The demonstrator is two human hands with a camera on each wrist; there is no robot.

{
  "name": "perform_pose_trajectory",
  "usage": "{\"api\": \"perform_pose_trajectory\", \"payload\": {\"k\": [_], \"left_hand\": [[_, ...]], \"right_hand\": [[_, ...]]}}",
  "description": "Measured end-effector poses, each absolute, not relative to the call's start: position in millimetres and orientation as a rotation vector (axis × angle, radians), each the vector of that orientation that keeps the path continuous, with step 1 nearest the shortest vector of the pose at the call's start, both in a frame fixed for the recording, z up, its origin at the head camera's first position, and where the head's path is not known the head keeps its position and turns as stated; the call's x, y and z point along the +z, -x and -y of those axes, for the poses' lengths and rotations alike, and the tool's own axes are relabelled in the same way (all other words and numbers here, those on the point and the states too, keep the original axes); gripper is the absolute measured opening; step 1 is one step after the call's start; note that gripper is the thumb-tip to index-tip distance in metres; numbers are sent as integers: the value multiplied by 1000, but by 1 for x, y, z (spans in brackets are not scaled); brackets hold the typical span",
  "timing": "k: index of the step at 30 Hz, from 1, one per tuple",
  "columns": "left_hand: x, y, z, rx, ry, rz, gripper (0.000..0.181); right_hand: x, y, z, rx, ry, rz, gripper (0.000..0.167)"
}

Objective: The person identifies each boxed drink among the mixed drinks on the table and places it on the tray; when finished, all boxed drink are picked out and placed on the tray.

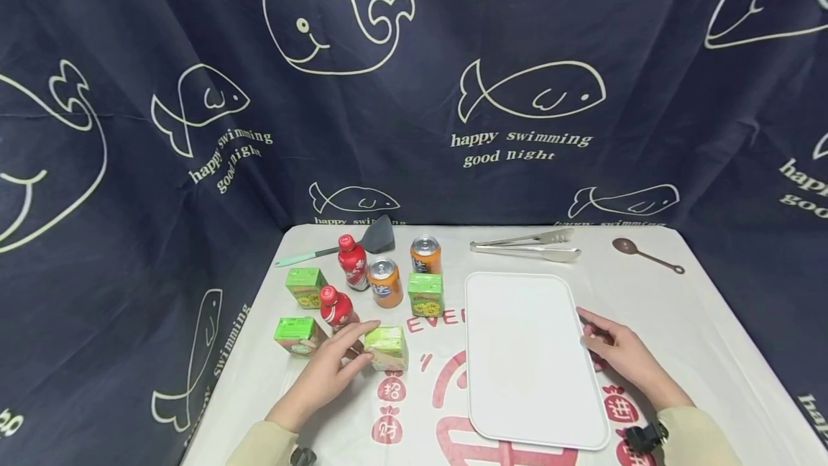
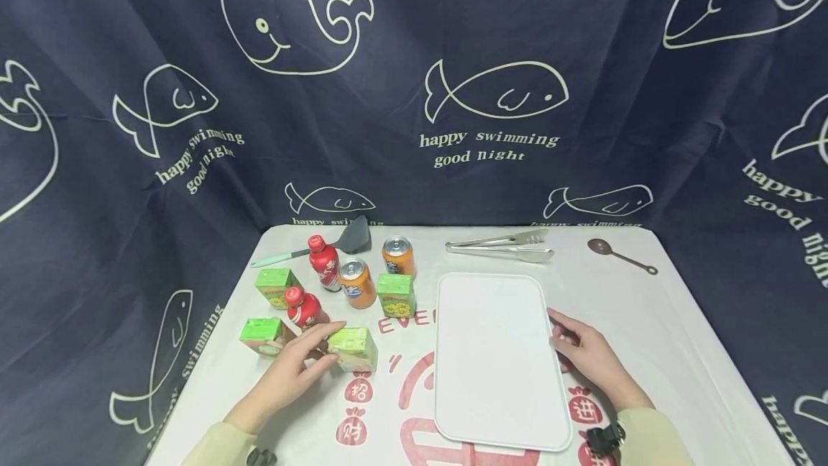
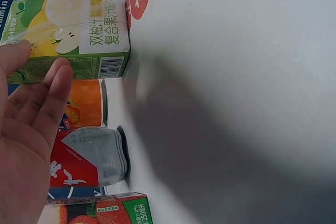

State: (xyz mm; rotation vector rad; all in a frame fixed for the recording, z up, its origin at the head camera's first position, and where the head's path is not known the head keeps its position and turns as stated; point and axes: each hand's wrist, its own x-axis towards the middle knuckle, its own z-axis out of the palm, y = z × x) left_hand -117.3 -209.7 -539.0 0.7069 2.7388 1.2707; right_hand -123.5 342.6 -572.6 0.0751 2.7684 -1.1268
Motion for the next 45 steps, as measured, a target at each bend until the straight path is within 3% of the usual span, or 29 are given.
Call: {"api": "perform_pose_trajectory", "payload": {"k": [28, 45], "left_hand": [[-535, 121, 207, 1220, -768, -2762, 49], [-534, 134, 182, 1235, -896, -2707, 49]], "right_hand": [[-570, 119, -338, -1143, -109, -2757, 60], [-566, 119, -337, -1140, -152, -2726, 62]]}}
